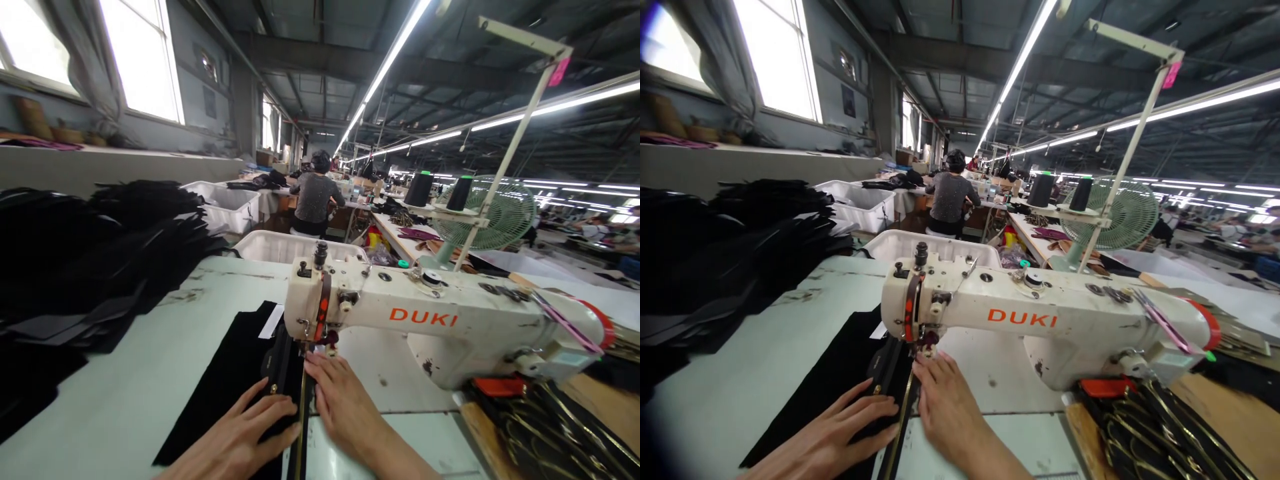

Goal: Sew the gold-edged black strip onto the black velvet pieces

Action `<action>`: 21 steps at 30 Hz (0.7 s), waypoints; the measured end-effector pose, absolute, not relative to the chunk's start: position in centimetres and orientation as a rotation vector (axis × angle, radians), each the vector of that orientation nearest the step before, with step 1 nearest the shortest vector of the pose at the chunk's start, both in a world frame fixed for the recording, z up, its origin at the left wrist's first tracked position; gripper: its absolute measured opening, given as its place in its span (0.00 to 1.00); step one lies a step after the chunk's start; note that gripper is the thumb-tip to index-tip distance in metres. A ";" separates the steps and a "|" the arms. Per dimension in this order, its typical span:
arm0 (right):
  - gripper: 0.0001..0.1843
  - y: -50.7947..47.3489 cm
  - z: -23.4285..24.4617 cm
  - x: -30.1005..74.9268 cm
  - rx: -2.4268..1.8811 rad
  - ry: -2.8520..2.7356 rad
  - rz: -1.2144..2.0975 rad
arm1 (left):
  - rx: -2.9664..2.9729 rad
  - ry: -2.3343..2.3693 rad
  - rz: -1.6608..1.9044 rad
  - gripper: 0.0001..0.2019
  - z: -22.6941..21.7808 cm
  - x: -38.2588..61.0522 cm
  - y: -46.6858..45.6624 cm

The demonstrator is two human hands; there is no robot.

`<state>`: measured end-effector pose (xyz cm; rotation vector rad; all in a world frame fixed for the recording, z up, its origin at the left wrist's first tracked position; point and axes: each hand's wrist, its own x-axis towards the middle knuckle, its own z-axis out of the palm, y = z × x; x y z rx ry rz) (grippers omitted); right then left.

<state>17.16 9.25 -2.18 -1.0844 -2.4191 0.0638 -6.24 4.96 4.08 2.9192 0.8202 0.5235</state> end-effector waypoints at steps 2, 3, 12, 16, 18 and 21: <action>0.29 9.4 -2.2 17.2 -1.108 -2.438 0.056 | 2.903 0.855 0.528 0.31 4.5 -6.1 5.4; 0.29 9.4 -2.2 17.3 -1.115 -2.439 0.056 | 2.885 0.853 0.509 0.33 4.6 -6.2 5.7; 0.26 8.8 -1.5 17.3 -0.973 -2.318 0.136 | 2.694 0.981 0.247 0.41 3.5 -6.7 8.4; 0.21 8.8 -0.8 17.2 -0.902 -2.294 0.156 | 2.681 0.972 0.299 0.41 3.0 -6.6 9.8; 0.19 8.8 -0.6 17.2 -0.871 -2.299 0.181 | 2.678 0.982 0.292 0.39 2.8 -6.6 10.1; 0.16 8.8 -0.4 17.2 -0.817 -2.298 0.204 | 2.683 0.994 0.327 0.34 2.2 -6.6 9.8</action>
